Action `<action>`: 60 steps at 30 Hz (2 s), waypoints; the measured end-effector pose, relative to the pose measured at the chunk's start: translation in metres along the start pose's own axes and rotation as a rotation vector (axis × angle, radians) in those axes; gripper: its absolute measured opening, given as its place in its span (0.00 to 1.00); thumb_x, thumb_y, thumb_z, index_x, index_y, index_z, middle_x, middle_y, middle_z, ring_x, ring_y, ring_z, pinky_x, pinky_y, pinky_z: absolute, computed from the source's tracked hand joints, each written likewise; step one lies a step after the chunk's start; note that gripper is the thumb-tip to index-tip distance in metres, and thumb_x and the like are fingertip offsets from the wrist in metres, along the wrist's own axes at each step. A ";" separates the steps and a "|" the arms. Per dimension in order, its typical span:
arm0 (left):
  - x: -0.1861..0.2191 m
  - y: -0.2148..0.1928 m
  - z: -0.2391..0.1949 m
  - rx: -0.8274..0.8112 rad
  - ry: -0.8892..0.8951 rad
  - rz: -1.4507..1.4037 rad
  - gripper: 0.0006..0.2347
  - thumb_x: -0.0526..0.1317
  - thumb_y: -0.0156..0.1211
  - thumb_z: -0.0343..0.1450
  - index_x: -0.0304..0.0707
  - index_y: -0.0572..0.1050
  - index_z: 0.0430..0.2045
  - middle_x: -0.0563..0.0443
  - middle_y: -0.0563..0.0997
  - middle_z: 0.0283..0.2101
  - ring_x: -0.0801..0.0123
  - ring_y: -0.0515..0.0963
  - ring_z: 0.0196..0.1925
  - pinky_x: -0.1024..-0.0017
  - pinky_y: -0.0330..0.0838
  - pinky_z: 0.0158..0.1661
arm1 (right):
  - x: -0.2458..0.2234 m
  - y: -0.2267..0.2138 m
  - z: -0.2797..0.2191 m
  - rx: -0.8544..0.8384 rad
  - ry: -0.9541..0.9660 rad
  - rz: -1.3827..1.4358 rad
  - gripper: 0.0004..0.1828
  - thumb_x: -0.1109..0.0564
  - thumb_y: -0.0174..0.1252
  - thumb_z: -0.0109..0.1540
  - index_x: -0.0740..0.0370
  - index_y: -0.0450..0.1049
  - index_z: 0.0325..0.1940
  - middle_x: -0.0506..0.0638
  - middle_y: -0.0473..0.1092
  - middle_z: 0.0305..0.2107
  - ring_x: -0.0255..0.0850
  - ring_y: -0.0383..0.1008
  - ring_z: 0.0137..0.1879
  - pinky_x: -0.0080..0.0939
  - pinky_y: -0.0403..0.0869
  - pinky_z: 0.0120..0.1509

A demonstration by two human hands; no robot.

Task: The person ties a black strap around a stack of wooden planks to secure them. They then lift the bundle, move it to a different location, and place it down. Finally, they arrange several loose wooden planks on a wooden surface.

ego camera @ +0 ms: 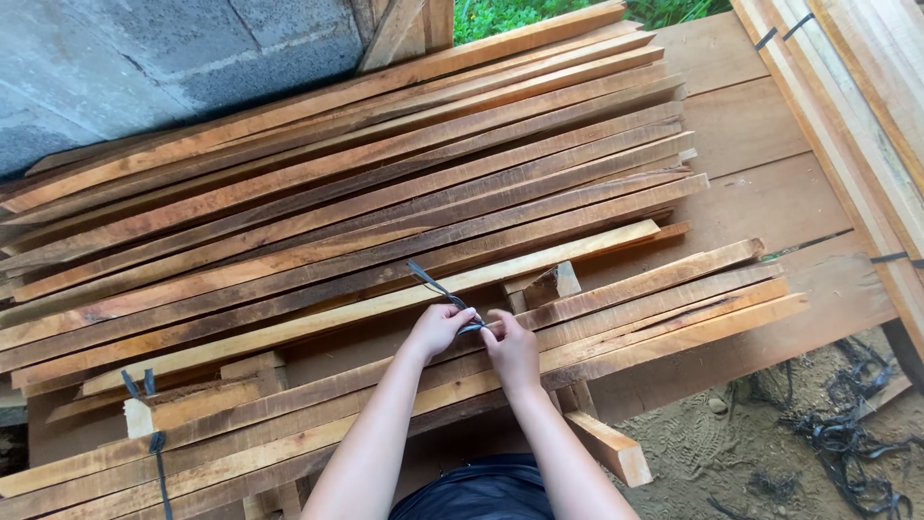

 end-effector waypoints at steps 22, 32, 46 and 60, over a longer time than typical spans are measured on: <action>-0.089 0.043 0.110 0.093 -0.206 -0.457 0.13 0.43 0.52 0.80 0.34 0.77 0.29 0.49 0.79 0.28 0.64 0.77 0.30 0.64 0.71 0.35 | 0.000 0.001 -0.033 0.076 -0.395 -0.247 0.08 0.55 0.53 0.66 0.56 0.77 0.42 0.47 0.73 0.48 0.50 0.63 0.67 0.56 0.53 0.73; 0.044 0.037 0.014 0.436 -0.190 0.491 0.19 0.51 0.41 0.76 0.42 0.81 0.36 0.35 0.83 0.41 0.39 0.81 0.46 0.47 0.75 0.47 | -0.020 -0.006 -0.038 0.082 -0.527 -0.318 0.08 0.57 0.57 0.60 0.59 0.75 0.42 0.47 0.72 0.45 0.46 0.68 0.61 0.52 0.60 0.70; -0.060 0.043 0.084 0.025 -0.493 -0.553 0.14 0.46 0.44 0.80 0.41 0.69 0.25 0.56 0.71 0.19 0.73 0.71 0.19 0.74 0.62 0.21 | -0.019 -0.006 -0.034 0.111 -0.522 -0.356 0.05 0.57 0.57 0.61 0.59 0.74 0.39 0.47 0.73 0.44 0.45 0.69 0.60 0.50 0.62 0.66; -0.080 0.038 0.099 0.150 -0.505 -0.668 0.08 0.38 0.44 0.75 0.43 0.68 0.26 0.57 0.67 0.16 0.75 0.65 0.14 0.73 0.50 0.17 | -0.026 -0.009 -0.031 0.052 -0.464 -0.174 0.06 0.58 0.54 0.62 0.57 0.76 0.39 0.45 0.76 0.37 0.43 0.72 0.49 0.47 0.61 0.59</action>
Point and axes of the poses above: each hand's wrist, its own z-axis towards the middle knuckle, its own y-axis out of the palm, x = y × z, the point moved 4 cm from there along z, towards the middle knuckle
